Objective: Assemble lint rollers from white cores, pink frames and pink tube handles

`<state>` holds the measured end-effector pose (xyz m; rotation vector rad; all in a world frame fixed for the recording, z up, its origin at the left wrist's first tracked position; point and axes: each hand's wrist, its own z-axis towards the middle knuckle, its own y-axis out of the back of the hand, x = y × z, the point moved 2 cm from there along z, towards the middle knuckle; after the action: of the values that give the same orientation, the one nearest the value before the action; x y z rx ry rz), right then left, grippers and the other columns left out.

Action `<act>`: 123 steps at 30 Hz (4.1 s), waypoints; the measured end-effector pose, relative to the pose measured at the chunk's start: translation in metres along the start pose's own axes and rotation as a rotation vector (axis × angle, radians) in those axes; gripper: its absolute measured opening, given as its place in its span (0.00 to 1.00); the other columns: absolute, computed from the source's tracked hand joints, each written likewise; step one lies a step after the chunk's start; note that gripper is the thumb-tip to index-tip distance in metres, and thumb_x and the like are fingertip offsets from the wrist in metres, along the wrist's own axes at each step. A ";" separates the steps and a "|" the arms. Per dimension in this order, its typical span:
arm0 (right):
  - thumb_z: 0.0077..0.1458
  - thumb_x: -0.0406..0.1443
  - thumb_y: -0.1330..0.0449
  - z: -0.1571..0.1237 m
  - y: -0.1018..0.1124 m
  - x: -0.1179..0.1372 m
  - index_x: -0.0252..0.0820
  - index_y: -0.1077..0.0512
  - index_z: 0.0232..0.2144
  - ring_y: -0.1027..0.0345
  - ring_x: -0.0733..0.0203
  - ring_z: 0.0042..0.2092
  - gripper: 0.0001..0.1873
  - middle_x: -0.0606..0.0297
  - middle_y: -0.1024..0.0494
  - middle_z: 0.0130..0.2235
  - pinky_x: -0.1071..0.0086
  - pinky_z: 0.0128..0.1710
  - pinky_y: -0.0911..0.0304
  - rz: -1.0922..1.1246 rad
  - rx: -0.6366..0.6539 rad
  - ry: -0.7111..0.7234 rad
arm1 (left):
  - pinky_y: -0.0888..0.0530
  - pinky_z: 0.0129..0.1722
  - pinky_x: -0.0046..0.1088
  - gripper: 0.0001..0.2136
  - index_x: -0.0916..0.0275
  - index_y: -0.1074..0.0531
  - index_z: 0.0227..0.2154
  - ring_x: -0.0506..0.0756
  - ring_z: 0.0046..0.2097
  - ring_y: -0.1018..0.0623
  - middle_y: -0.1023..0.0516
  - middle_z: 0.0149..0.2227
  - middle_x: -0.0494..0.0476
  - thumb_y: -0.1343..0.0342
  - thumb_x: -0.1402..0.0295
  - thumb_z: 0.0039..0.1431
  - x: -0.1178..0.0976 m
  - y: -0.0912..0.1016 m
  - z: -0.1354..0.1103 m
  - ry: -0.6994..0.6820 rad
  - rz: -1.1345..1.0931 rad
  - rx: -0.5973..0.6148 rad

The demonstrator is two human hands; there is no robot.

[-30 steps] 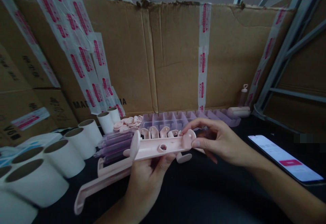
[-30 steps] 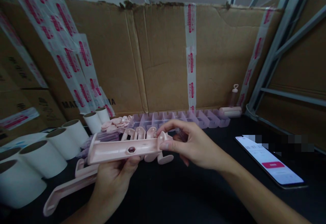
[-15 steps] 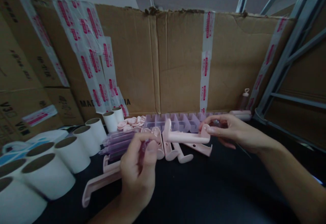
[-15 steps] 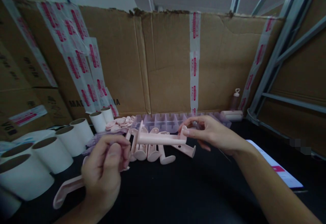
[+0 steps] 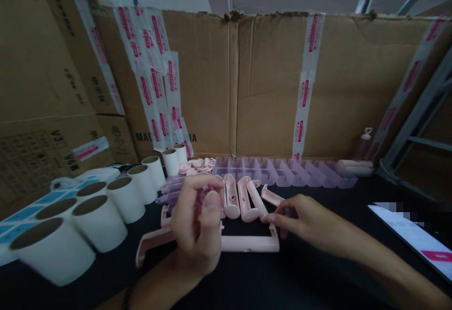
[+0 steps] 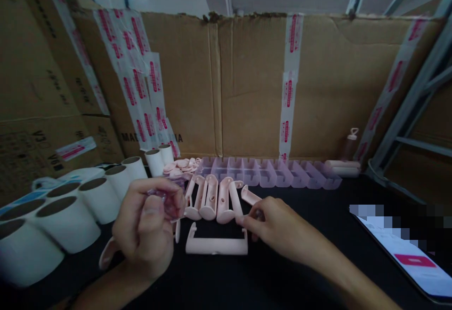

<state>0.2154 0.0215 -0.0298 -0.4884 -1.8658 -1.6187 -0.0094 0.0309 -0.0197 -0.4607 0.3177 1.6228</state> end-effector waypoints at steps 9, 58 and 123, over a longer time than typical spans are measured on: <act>0.62 0.49 0.40 -0.026 -0.008 0.027 0.44 0.21 0.36 0.31 0.62 0.34 0.16 0.64 0.21 0.34 0.70 0.33 0.42 -0.123 0.162 0.179 | 0.32 0.27 0.29 0.10 0.60 0.30 0.41 0.53 0.30 0.30 0.30 0.32 0.54 0.52 0.62 0.71 0.001 0.000 0.003 0.063 0.012 0.002; 0.64 0.47 0.41 0.048 0.046 -0.087 0.39 0.27 0.36 0.27 0.56 0.43 0.17 0.60 0.22 0.39 0.58 0.47 0.31 -0.044 -0.521 -0.088 | 0.26 0.29 0.22 0.13 0.62 0.27 0.39 0.49 0.29 0.27 0.28 0.30 0.50 0.35 0.60 0.60 0.028 -0.018 0.011 0.856 -0.529 0.011; 0.72 0.32 0.54 -0.027 -0.024 0.025 0.45 0.37 0.35 0.26 0.71 0.27 0.11 0.72 0.23 0.26 0.79 0.30 0.35 0.223 -0.337 0.811 | 0.37 0.30 0.26 0.24 0.62 0.25 0.31 0.53 0.31 0.26 0.24 0.27 0.52 0.47 0.44 0.64 -0.005 -0.024 0.005 0.355 0.244 1.151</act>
<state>0.1873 -0.0123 -0.0291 -0.1219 -0.9191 -1.6407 0.0140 0.0312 -0.0109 0.1995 1.5044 1.3081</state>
